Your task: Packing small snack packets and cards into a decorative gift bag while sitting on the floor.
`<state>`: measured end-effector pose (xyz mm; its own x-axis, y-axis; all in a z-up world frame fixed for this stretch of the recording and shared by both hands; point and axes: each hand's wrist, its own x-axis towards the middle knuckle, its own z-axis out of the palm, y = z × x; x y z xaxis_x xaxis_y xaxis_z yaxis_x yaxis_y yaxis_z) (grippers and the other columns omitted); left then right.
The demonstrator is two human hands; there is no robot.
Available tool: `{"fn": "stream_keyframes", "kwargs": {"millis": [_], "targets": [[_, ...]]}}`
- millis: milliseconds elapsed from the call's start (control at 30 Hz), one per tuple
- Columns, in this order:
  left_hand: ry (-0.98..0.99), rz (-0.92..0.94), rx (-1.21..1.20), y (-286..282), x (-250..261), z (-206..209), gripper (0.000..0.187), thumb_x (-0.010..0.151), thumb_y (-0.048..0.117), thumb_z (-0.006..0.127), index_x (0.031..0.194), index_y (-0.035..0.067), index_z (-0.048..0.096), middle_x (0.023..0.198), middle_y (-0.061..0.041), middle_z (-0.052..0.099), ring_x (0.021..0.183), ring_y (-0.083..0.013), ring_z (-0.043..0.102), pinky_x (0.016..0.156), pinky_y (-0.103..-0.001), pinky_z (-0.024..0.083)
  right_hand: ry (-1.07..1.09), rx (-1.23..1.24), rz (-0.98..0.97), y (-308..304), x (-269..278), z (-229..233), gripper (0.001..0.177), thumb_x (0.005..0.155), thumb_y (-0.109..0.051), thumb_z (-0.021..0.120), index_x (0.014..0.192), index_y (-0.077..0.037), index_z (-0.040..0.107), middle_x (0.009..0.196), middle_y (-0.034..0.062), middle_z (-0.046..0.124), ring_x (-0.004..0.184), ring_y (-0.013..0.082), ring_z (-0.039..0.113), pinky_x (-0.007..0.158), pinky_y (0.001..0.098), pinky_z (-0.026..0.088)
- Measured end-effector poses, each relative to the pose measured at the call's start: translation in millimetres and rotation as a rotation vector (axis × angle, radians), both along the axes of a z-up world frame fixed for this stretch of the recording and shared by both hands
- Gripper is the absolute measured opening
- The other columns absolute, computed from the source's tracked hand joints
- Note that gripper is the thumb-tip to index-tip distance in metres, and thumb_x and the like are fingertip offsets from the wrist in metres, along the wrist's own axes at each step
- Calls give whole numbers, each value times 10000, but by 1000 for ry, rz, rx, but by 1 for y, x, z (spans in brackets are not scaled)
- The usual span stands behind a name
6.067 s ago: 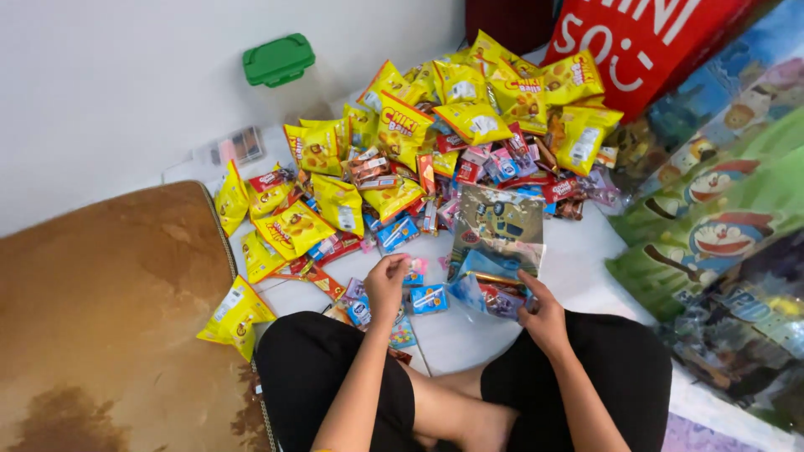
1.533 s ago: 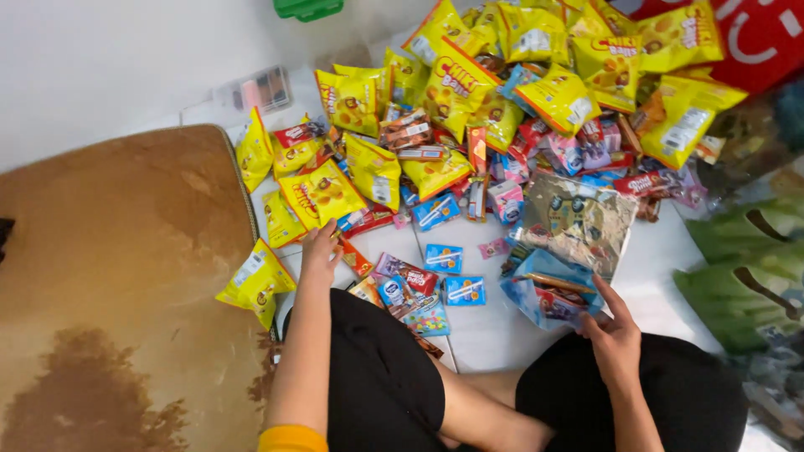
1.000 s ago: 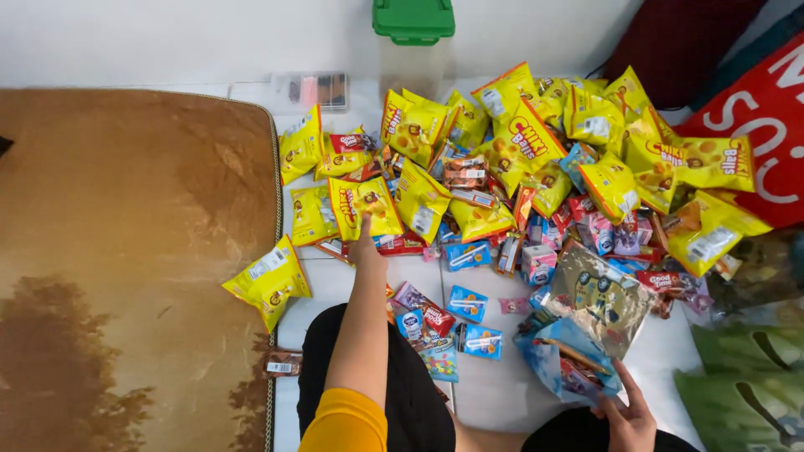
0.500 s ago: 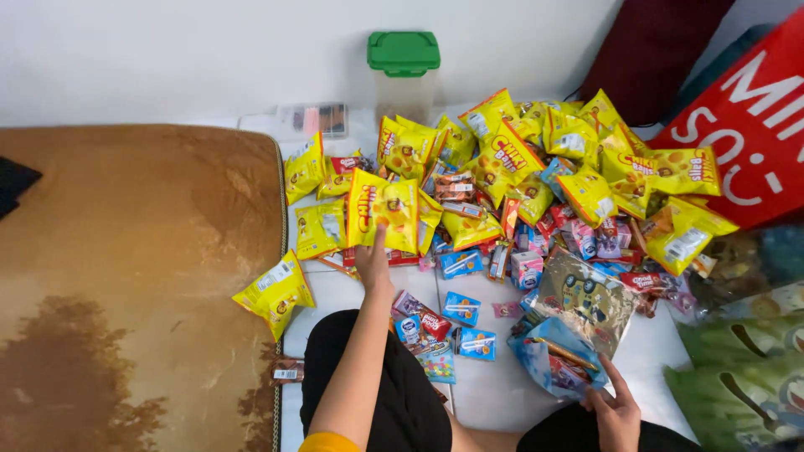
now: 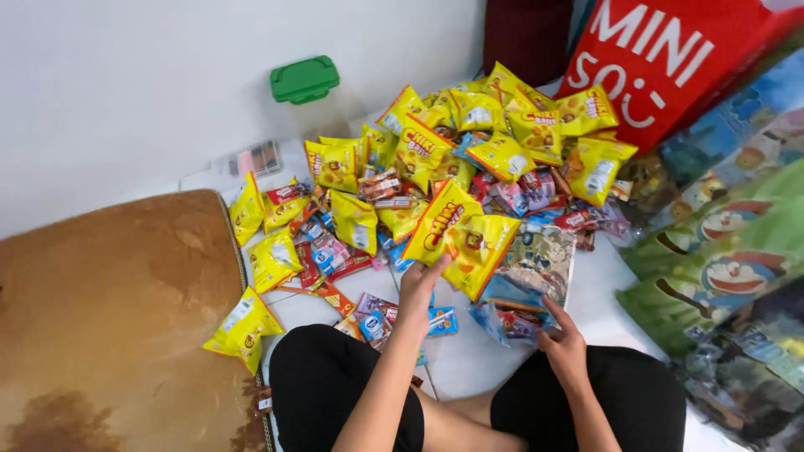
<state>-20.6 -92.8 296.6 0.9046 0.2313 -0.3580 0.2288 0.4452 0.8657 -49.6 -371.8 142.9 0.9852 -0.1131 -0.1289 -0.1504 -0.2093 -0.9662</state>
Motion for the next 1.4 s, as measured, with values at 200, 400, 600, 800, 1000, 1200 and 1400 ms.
{"fn": "stream_keyframes", "kwargs": {"millis": [200, 400, 600, 800, 1000, 1200, 1400], "targets": [[-39, -120, 19, -39, -6, 2, 500, 848, 353, 867, 1166, 38, 647, 1022, -25, 663, 1057, -111, 591, 995, -326, 432, 2, 130, -101, 12, -4, 9, 709, 794, 94, 598, 1403, -263, 659, 1171, 118, 737, 568, 167, 655, 612, 278, 558], [-11, -205, 66, -61, -1, -14, 486, 863, 345, 856, 1218, 80, 657, 1160, -26, 695, 1185, -114, 583, 1096, -362, 390, -63, 167, -90, 6, 6, -32, 743, 753, 126, 606, 1405, -228, 650, 1364, 100, 641, 533, 182, 667, 579, 304, 577], [-41, -228, 63, -74, 0, -19, 438, 889, 313, 824, 1221, 75, 667, 1114, 14, 698, 1119, -75, 606, 1043, -302, 453, -118, 196, -89, 13, 3, -20, 722, 737, 132, 598, 1397, -159, 646, 1388, 141, 598, 527, 184, 653, 553, 315, 571], [-80, -395, 3, -98, 8, -33, 355, 856, 214, 853, 1142, 75, 697, 1041, 15, 736, 976, -72, 675, 938, -264, 508, -149, 254, -133, 14, 12, -56, 622, 735, 131, 648, 1331, -46, 668, 1305, 144, 621, 462, 200, 634, 488, 320, 562], [-203, -724, 204, -72, 41, -92, 606, 866, 79, 825, 1401, 82, 539, 1199, -30, 671, 987, -111, 680, 893, -307, 585, -16, 168, -156, 10, 15, -111, 339, 735, 55, 702, 1068, 3, 733, 644, 101, 674, 406, 215, 625, 448, 331, 514], [-226, -802, 501, -38, 73, -136, 635, 854, 107, 848, 1385, 120, 500, 1213, -127, 714, 898, -168, 727, 758, -294, 617, 64, 129, -121, 8, 13, -75, 117, 747, 11, 723, 858, 15, 762, 571, 104, 689, 439, 170, 603, 514, 335, 496], [-159, -835, 1089, -27, 65, -68, 453, 849, 280, 830, 1238, 305, 598, 956, -57, 769, 874, -274, 775, 838, -409, 605, -37, 322, -98, 18, 1, -2, 708, 755, 162, 593, 1416, -89, 624, 1338, 176, 633, 528, 131, 598, 527, 289, 556]]}}
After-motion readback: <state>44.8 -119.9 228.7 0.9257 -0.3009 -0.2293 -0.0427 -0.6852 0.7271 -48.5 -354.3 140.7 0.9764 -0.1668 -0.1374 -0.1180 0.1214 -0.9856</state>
